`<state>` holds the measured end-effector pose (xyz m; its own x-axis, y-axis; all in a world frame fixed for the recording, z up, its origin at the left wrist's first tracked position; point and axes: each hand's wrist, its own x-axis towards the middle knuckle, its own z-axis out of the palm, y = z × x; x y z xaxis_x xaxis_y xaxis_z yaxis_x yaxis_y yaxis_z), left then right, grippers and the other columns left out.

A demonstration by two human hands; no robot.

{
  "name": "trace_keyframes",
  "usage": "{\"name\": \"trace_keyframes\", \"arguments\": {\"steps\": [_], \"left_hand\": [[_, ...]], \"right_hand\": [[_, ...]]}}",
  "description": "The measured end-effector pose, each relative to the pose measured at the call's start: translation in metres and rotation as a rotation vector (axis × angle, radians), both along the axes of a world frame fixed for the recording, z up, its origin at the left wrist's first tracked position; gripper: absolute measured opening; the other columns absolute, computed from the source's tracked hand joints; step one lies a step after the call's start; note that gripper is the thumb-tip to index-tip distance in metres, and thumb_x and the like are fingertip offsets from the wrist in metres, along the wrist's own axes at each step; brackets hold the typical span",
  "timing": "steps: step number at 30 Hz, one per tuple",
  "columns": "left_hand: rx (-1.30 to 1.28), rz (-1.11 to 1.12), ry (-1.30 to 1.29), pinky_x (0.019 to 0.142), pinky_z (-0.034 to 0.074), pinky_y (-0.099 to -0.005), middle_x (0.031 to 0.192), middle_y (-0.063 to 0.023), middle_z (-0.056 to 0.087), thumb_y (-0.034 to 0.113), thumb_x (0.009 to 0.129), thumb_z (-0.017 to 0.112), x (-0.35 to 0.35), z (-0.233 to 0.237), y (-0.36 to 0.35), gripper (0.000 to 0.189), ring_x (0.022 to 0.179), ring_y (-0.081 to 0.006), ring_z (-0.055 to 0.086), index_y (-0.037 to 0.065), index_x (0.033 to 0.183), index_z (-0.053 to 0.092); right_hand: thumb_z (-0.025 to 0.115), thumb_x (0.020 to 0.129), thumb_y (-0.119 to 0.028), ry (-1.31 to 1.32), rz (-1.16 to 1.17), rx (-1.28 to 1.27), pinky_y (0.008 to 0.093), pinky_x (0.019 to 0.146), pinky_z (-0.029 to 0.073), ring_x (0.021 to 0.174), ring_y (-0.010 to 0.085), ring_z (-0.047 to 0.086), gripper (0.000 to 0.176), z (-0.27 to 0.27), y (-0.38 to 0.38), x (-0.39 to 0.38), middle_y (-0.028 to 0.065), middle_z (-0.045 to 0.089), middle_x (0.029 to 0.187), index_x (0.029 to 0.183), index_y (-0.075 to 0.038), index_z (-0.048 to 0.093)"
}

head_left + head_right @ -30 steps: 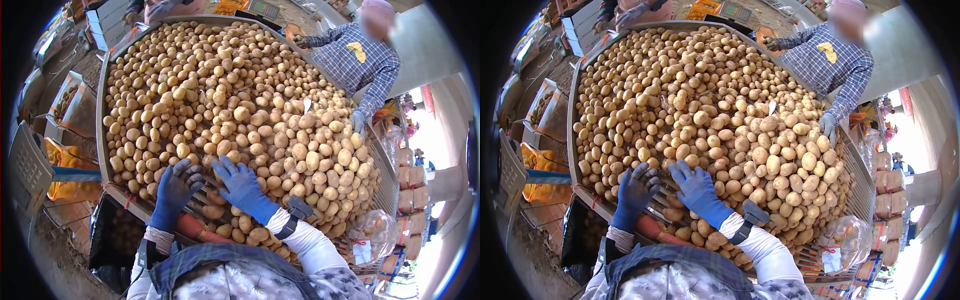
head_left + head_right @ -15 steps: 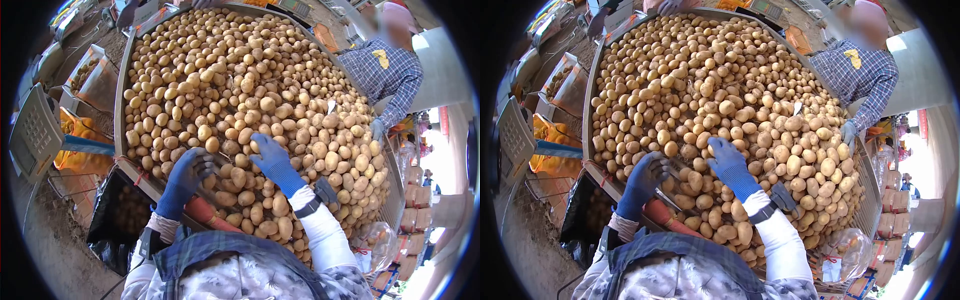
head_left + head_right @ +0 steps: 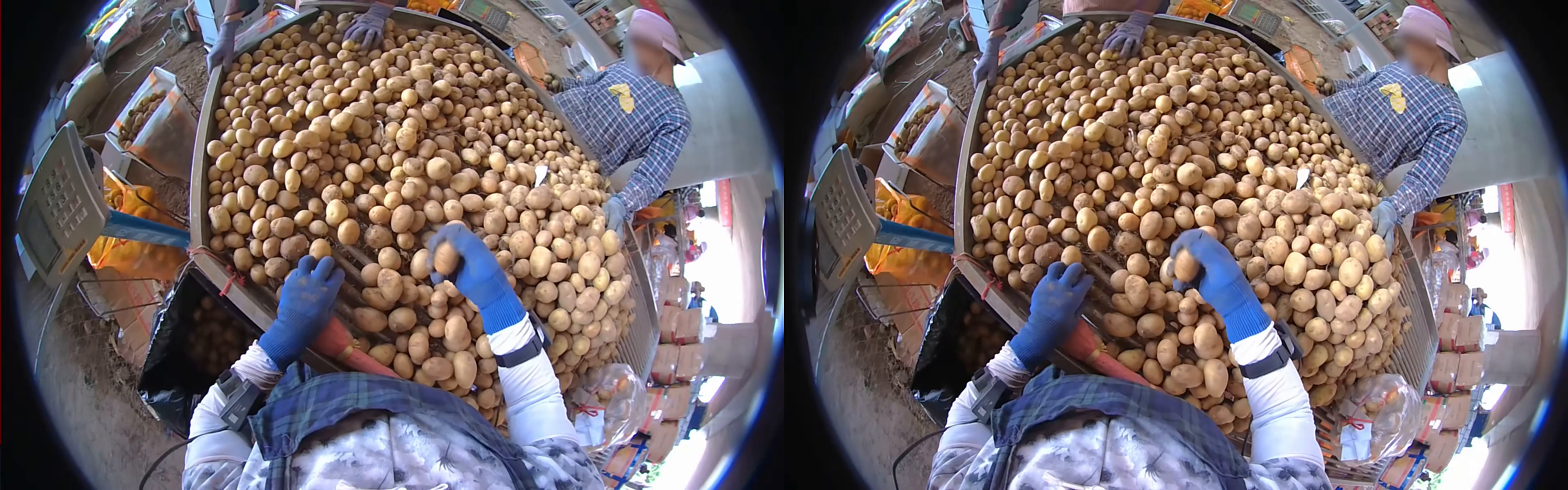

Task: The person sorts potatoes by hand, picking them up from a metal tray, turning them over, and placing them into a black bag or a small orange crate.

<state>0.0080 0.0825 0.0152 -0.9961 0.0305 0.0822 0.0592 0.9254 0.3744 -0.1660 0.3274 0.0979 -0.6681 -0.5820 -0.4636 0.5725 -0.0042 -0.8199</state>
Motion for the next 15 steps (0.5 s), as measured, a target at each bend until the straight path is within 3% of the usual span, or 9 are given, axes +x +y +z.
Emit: {"name": "trace_keyframes", "arguments": {"steps": [3,4,5,6,7,9,10,12,15], "left_hand": [[0.089,-0.002,-0.055,0.089,0.053,-0.0407,0.117,-0.0117,0.057,0.007,0.075,0.068,-0.001,0.002,-0.004,0.046,0.110,-0.0366,0.056,0.009,0.121,0.063],[0.088,-0.006,-0.051,0.089,0.053,-0.0407,0.117,-0.0117,0.057,0.007,0.075,0.068,-0.002,0.002,-0.006,0.046,0.110,-0.0366,0.056,0.009,0.121,0.063],[0.406,0.030,-0.030,0.090,0.053,-0.0394,0.117,-0.0116,0.059,0.005,0.078,0.064,-0.001,0.002,-0.008,0.045,0.110,-0.0353,0.057,0.009,0.122,0.062],[0.725,0.068,-0.010,0.092,0.053,-0.0381,0.118,-0.0116,0.060,0.003,0.080,0.059,-0.001,0.002,-0.009,0.044,0.110,-0.0341,0.059,0.008,0.123,0.061],[0.724,0.068,-0.010,0.092,0.053,-0.0381,0.118,-0.0116,0.060,0.003,0.080,0.059,0.000,0.008,-0.010,0.044,0.110,-0.0341,0.059,0.008,0.123,0.061],[1.835,0.391,-0.340,0.096,0.052,-0.0359,0.121,-0.0111,0.061,0.001,0.083,0.052,0.001,0.025,-0.013,0.043,0.110,-0.0292,0.061,0.006,0.125,0.059],[1.864,0.284,-0.254,0.100,0.050,-0.0393,0.124,-0.0105,0.060,0.006,0.088,0.053,0.004,0.012,-0.015,0.041,0.114,-0.0249,0.060,0.006,0.128,0.055],[1.956,0.215,-0.219,0.097,0.051,-0.0408,0.121,-0.0105,0.060,0.011,0.090,0.056,0.008,-0.003,-0.006,0.040,0.111,-0.0250,0.060,0.007,0.130,0.055],[2.123,-0.003,-0.154,0.090,0.052,-0.0425,0.116,-0.0102,0.062,0.022,0.095,0.058,0.018,-0.032,0.000,0.040,0.102,-0.0243,0.061,0.009,0.133,0.053]], "right_hand": [[0.067,0.094,-0.028,0.202,0.146,0.240,0.0319,0.062,0.054,0.077,0.0195,0.065,0.021,-0.004,0.010,0.001,0.0046,0.065,0.094,0.103,-0.009,0.065],[0.067,0.093,-0.024,0.615,0.273,0.539,0.0335,0.065,0.054,0.079,0.0208,0.066,0.017,-0.002,0.007,0.008,0.0049,0.066,0.096,0.104,-0.011,0.065],[0.067,0.092,-0.021,1.027,0.397,0.839,0.0351,0.067,0.054,0.081,0.0221,0.067,0.015,0.000,0.006,0.012,0.0052,0.067,0.098,0.105,-0.014,0.065],[0.066,0.089,-0.017,1.297,0.537,0.944,0.0391,0.073,0.056,0.087,0.0247,0.069,0.024,-0.017,0.014,0.009,0.0061,0.065,0.111,0.113,-0.019,0.063],[0.066,0.089,-0.017,1.297,0.536,0.943,0.0391,0.073,0.056,0.087,0.0247,0.069,0.024,-0.023,0.012,0.010,0.0061,0.065,0.111,0.113,-0.019,0.063],[0.066,0.089,-0.016,1.593,0.866,1.222,0.0399,0.071,0.058,0.092,0.0250,0.070,0.030,-0.035,0.003,0.014,0.0058,0.060,0.119,0.118,-0.018,0.060],[0.066,0.089,-0.016,1.595,0.866,1.220,0.0399,0.071,0.058,0.092,0.0250,0.070,0.030,-0.037,-0.006,0.015,0.0058,0.060,0.119,0.118,-0.018,0.060],[0.066,0.088,-0.018,1.572,1.042,1.380,0.0393,0.068,0.058,0.092,0.0250,0.070,0.031,-0.037,-0.021,0.014,0.0065,0.058,0.119,0.118,-0.017,0.059],[0.066,0.087,-0.015,1.622,0.983,1.238,0.0390,0.063,0.058,0.093,0.0241,0.070,0.028,-0.052,-0.016,0.005,0.0082,0.057,0.113,0.114,-0.015,0.059]]}}
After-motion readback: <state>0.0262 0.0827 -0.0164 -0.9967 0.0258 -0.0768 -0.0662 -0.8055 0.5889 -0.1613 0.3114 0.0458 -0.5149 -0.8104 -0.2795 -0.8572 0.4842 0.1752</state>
